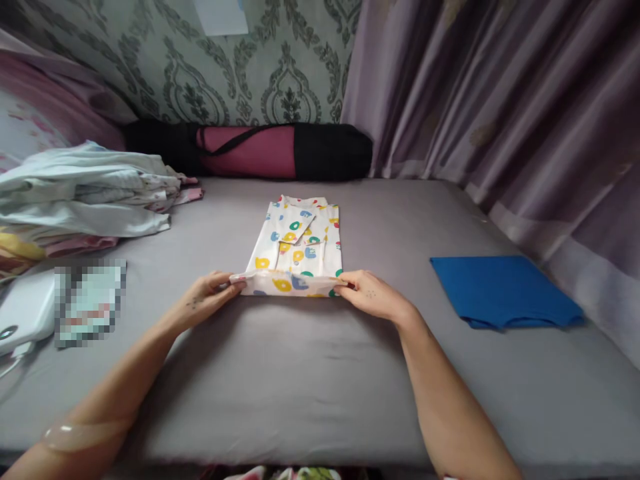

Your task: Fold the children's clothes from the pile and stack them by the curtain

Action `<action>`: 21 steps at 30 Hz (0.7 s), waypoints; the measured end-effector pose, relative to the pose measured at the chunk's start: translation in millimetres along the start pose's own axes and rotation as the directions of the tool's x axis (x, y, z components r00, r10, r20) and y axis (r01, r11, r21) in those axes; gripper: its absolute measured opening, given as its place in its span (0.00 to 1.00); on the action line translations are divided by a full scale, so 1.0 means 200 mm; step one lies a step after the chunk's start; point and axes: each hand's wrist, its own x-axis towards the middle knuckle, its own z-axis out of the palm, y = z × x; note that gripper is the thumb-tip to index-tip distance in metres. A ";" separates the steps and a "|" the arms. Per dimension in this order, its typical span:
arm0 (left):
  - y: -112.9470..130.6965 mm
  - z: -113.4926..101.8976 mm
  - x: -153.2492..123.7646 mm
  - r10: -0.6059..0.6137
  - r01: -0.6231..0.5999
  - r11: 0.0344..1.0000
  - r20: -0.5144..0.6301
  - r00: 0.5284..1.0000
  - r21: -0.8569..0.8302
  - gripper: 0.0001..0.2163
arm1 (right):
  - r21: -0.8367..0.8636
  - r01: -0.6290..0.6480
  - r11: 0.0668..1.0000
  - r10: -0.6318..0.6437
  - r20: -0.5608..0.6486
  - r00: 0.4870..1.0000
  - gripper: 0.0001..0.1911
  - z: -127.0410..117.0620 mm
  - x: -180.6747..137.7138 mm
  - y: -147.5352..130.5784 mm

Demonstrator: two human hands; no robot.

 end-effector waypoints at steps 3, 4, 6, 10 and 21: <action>0.00 0.00 0.05 -0.033 0.033 0.999 -0.003 0.999 -0.010 0.20 | -0.054 -0.005 0.999 -0.001 -0.104 0.995 0.16 0.02 0.03 0.03; 0.00 0.01 0.07 -0.035 0.035 0.999 -0.006 0.999 0.006 0.20 | -0.079 -0.029 0.996 0.017 -0.154 0.988 0.17 0.04 0.05 0.04; 0.01 0.01 0.10 -0.029 0.032 0.997 -0.037 0.999 0.071 0.19 | -0.136 -0.093 0.986 0.058 -0.246 0.968 0.17 0.07 0.07 0.06; 0.03 0.05 0.16 0.014 0.017 0.969 -0.124 0.992 0.247 0.17 | -0.245 -0.234 0.941 0.141 -0.346 0.928 0.16 0.12 0.11 0.06; 0.11 0.11 0.14 0.068 0.012 0.764 -0.099 0.993 0.645 0.15 | -0.497 -0.438 0.749 0.252 -0.398 0.882 0.15 0.21 0.09 -0.08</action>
